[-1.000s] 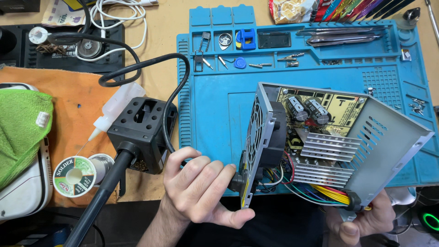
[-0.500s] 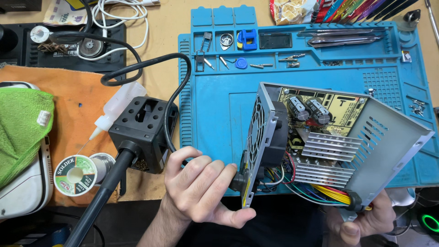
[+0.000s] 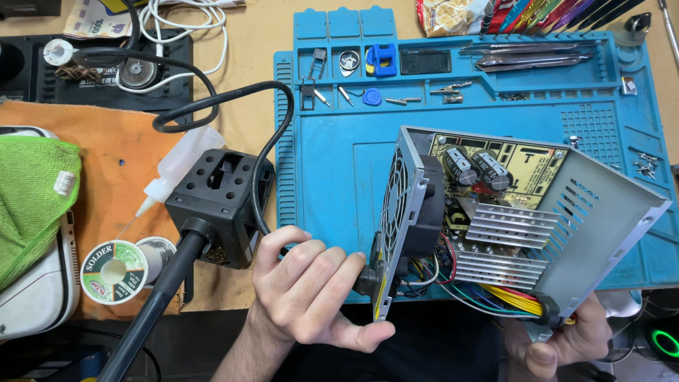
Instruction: The person holds a computer power supply unit over a blue workbench mat, rotates it to show different sides, and plugs a power cord into the unit's input socket. They then unplug the cord and continue to handle the unit.
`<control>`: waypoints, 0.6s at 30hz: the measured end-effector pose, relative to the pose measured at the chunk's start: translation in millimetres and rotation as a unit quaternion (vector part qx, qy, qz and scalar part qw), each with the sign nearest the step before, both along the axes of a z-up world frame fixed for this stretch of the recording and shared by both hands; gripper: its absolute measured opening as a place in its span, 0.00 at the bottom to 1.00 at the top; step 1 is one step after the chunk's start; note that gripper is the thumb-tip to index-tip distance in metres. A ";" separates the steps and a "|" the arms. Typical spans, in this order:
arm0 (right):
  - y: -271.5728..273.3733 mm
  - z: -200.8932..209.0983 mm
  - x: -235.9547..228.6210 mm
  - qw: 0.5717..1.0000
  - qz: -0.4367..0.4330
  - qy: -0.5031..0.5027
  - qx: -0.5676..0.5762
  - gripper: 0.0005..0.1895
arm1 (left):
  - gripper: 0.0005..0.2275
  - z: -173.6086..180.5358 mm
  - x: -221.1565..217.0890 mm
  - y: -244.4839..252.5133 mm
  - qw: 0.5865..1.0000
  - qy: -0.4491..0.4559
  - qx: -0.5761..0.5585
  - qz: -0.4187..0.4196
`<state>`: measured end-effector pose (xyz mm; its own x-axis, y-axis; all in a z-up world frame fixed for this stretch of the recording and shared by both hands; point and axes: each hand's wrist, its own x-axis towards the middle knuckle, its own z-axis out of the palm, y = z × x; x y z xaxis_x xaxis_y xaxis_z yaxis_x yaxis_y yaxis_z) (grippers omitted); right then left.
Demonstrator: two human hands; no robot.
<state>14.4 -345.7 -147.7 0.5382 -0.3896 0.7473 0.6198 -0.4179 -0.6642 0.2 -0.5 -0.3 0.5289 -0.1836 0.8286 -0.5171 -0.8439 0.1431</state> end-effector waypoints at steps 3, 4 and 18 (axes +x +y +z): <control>-3.2 -4.6 -1.8 1.000 0.017 -0.001 0.018 0.51 | 0.30 -0.4 -0.8 0.0 1.000 0.003 0.001 0.000; -3.5 -4.6 -2.2 1.000 0.017 0.000 0.018 0.51 | 0.30 -0.2 -0.7 0.0 1.000 0.003 0.001 0.000; -7.3 -5.7 -10.7 0.999 0.016 0.042 0.020 0.51 | 0.30 0.5 0.3 -0.2 1.000 -0.001 0.002 0.000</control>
<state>3.7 -353.1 -153.4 0.6115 -0.3992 0.6831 0.5739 -0.3705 -0.7303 0.5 -0.7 0.2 0.5279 -0.1876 0.8283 -0.5175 -0.8444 0.1385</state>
